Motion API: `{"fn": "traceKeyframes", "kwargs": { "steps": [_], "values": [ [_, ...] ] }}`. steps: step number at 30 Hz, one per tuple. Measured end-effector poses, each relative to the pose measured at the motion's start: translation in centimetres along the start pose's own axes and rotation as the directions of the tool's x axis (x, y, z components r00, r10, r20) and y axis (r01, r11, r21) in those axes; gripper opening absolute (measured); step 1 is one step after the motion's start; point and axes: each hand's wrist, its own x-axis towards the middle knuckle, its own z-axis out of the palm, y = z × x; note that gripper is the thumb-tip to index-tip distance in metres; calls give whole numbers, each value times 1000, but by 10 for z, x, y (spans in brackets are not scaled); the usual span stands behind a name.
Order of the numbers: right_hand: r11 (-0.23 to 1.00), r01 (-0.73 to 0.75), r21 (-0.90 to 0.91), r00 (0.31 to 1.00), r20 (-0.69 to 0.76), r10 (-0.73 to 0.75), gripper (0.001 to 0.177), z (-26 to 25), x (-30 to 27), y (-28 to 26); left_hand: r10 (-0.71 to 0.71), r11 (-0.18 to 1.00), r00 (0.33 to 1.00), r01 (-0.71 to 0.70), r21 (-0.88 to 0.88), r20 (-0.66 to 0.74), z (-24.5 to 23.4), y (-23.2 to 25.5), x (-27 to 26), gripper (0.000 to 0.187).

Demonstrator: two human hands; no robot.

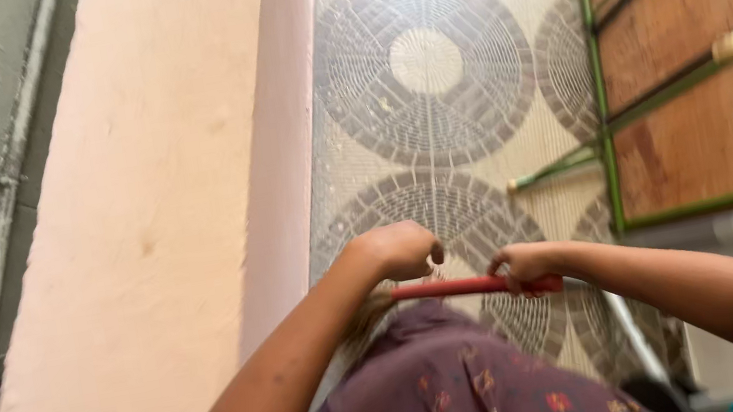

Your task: The person sweeps the floor and wall of a tiled hallway using a broom, moving around an exercise bike and a folded table.

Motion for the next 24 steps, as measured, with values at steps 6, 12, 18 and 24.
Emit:
{"fn": "traceKeyframes", "kwargs": {
  "steps": [6,12,18,24],
  "values": [
    [949,268,-167,869,-384,-313,57,-197,109,-43,-140,990,953,128,-62,-268,-98,-23,78,38],
    [953,304,14,691,-692,-210,57,-214,102,-57,-153,939,902,6,-343,-404,-88,-20,150,43],
    [915,244,321,965,-177,-196,70,-190,-10,27,-452,825,874,333,-458,-179,-57,-48,138,39],
    [915,-48,400,983,179,-27,50,-262,6,47,-588,748,772,405,-527,-241,-76,-42,155,38]
  ]
}}
